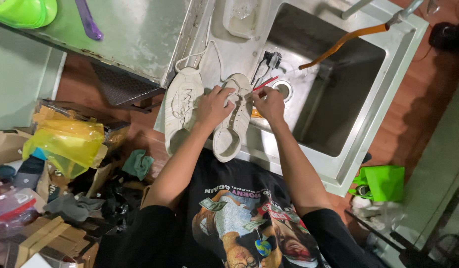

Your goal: The person cleans a pair of white sneakers placed on a kitchen counter. They use a toothbrush to scrub the laces and upper parts of the shoes, occasionally rinsing the brush under running water from the sink faucet.

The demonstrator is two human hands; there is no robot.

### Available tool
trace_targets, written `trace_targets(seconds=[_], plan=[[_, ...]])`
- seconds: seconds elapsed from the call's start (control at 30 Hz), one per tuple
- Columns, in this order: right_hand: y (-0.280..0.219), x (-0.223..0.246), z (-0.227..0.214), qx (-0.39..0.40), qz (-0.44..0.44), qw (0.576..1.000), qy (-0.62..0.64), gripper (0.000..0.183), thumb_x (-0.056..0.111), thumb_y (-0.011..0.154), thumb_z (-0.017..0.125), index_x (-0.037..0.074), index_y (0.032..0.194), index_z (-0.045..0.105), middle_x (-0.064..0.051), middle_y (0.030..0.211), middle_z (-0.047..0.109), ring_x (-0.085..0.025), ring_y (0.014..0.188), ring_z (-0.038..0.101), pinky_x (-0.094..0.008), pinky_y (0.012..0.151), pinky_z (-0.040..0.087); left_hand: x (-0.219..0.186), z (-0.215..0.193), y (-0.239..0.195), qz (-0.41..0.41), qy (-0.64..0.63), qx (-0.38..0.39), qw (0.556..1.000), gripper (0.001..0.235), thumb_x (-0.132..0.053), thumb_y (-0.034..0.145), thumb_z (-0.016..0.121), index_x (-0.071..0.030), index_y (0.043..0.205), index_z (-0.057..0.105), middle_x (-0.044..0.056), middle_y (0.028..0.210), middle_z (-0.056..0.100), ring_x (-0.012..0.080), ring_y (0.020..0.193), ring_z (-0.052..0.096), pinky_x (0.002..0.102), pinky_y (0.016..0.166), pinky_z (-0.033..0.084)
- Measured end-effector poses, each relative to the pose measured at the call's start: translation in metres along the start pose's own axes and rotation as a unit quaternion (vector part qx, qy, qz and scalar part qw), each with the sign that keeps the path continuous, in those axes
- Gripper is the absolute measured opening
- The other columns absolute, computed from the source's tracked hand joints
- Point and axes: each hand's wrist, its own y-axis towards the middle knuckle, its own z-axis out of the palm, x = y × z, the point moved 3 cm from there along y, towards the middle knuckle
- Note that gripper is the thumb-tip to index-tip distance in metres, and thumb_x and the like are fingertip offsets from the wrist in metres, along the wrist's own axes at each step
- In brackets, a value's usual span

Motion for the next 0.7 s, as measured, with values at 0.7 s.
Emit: trace_targets(seconds=[0.7], plan=[[-0.002, -0.010, -0.050, -0.314, -0.024, 0.948, 0.050, 0.016, 0.027, 0.091, 0.077, 0.015, 0.081, 0.074, -0.011, 0.080, 0.077, -0.038, 0.079, 0.076, -0.047, 0.073, 0.057, 0.001, 0.016, 0.002, -0.053, 0.007, 0.053, 0.997, 0.038, -0.023, 0.086, 0.065, -0.036, 0.121, 0.073, 0.006, 0.100, 0.064, 0.0453, 0.070, 0.074, 0.059, 0.070, 0.063]])
